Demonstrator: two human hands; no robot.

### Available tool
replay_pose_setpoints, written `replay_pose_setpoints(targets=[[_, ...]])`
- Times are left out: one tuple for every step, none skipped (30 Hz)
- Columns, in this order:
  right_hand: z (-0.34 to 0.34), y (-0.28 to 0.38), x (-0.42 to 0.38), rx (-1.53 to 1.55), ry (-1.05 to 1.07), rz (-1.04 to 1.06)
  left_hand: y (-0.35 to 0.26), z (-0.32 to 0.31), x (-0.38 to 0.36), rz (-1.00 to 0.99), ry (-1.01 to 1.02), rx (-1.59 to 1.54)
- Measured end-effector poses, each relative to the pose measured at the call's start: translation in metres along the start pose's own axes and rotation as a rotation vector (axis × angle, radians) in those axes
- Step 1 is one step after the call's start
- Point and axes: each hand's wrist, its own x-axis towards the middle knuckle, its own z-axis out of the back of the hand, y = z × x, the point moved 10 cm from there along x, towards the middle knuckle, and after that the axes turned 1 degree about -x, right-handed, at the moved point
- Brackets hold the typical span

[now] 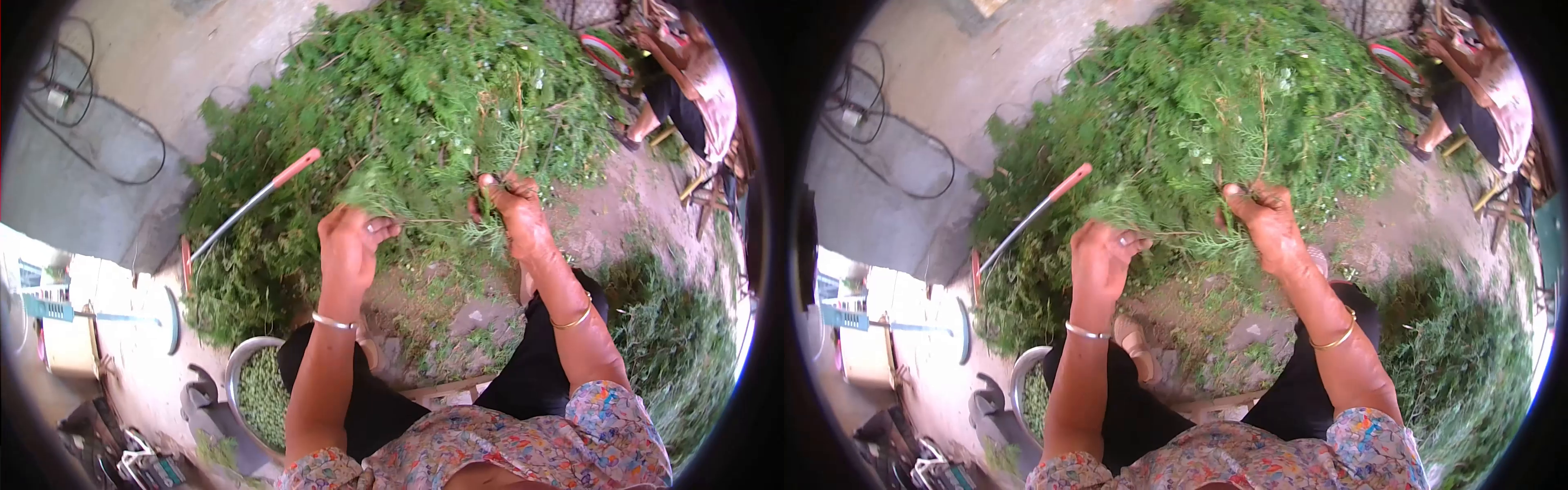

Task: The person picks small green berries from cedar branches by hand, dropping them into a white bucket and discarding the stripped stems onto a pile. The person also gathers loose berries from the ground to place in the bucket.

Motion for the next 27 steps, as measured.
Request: replay_pose_setpoints(targets=[[0.002,-0.003,0.001,-0.071,-0.011,0.032,-0.004,0.004,0.002,-0.005,-0.022,0.001],[0.002,-0.003,0.001,-0.144,-0.026,0.068,-0.001,0.001,0.003,0.068,0.003,-0.176],[-0.003,0.003,-0.002,-0.131,-0.044,0.036,0.002,-0.005,0.003,0.140,0.032,-0.355],[-0.004,0.002,0.000,-0.133,-0.035,0.028,-0.001,-0.005,0.003,0.136,0.021,-0.358],[0.003,0.003,0.001,-0.153,-0.073,0.049,-0.005,-0.003,0.002,0.114,0.011,-0.228],[0.007,0.004,0.001,-0.174,-0.113,0.067,-0.006,0.001,0.000,0.099,-0.001,-0.098],[0.005,0.009,0.000,-0.157,-0.087,0.085,-0.008,-0.001,0.001,0.069,0.084,0.127],[0.002,0.011,-0.001,-0.159,-0.085,0.070,-0.009,0.002,-0.003,0.077,0.073,0.124],[0.004,0.013,-0.002,-0.166,-0.123,0.050,-0.009,-0.005,-0.008,0.135,0.097,0.245],[0.006,0.013,-0.003,-0.173,-0.162,0.031,-0.005,-0.007,-0.013,0.192,0.124,0.364],[0.009,0.013,-0.002,-0.218,-0.189,0.030,-0.002,-0.008,-0.015,0.215,0.191,0.453],[0.010,0.012,-0.001,-0.223,-0.191,0.019,0.000,-0.008,-0.019,0.225,0.186,0.447],[0.011,0.012,0.000,-0.230,-0.192,0.021,-0.002,-0.010,-0.021,0.185,0.188,0.616],[0.012,0.012,0.001,-0.237,-0.193,0.025,-0.005,-0.012,-0.023,0.143,0.192,0.786],[0.010,0.012,0.000,-0.179,-0.193,0.014,-0.003,-0.007,-0.025,0.184,0.149,0.770],[0.010,0.011,0.000,-0.182,-0.192,0.010,-0.003,-0.009,-0.027,0.187,0.147,0.766],[0.010,0.010,0.001,-0.181,-0.183,0.008,-0.003,-0.012,-0.030,0.187,0.160,0.795],[0.010,0.010,0.002,-0.181,-0.175,0.009,-0.002,-0.015,-0.032,0.184,0.174,0.824],[0.011,0.008,0.002,-0.186,-0.180,0.015,0.001,-0.013,-0.032,0.180,0.181,0.819],[0.006,0.003,0.002,-0.286,-0.122,-0.009,0.002,-0.006,-0.029,0.140,0.122,0.795],[0.002,0.001,0.001,-0.388,-0.070,-0.032,0.001,-0.002,-0.026,0.101,0.069,0.766],[-0.005,0.001,-0.001,-0.623,-0.005,-0.073,0.004,-0.006,-0.026,0.094,0.097,0.755],[-0.013,0.000,-0.006,-0.859,0.054,-0.121,0.007,-0.001,-0.025,0.137,0.018,0.609],[-0.025,0.004,-0.014,-0.968,0.109,-0.192,0.013,0.004,-0.025,0.186,-0.057,0.465],[-0.039,-0.005,-0.018,-0.927,0.241,-0.207,0.017,-0.002,-0.024,0.188,-0.021,0.457],[-0.050,-0.019,-0.022,-0.880,0.374,-0.223,0.018,0.003,-0.023,0.179,-0.099,0.430],[-0.058,-0.030,-0.023,-0.831,0.451,-0.121,0.018,0.008,-0.022,0.172,-0.179,0.405]])
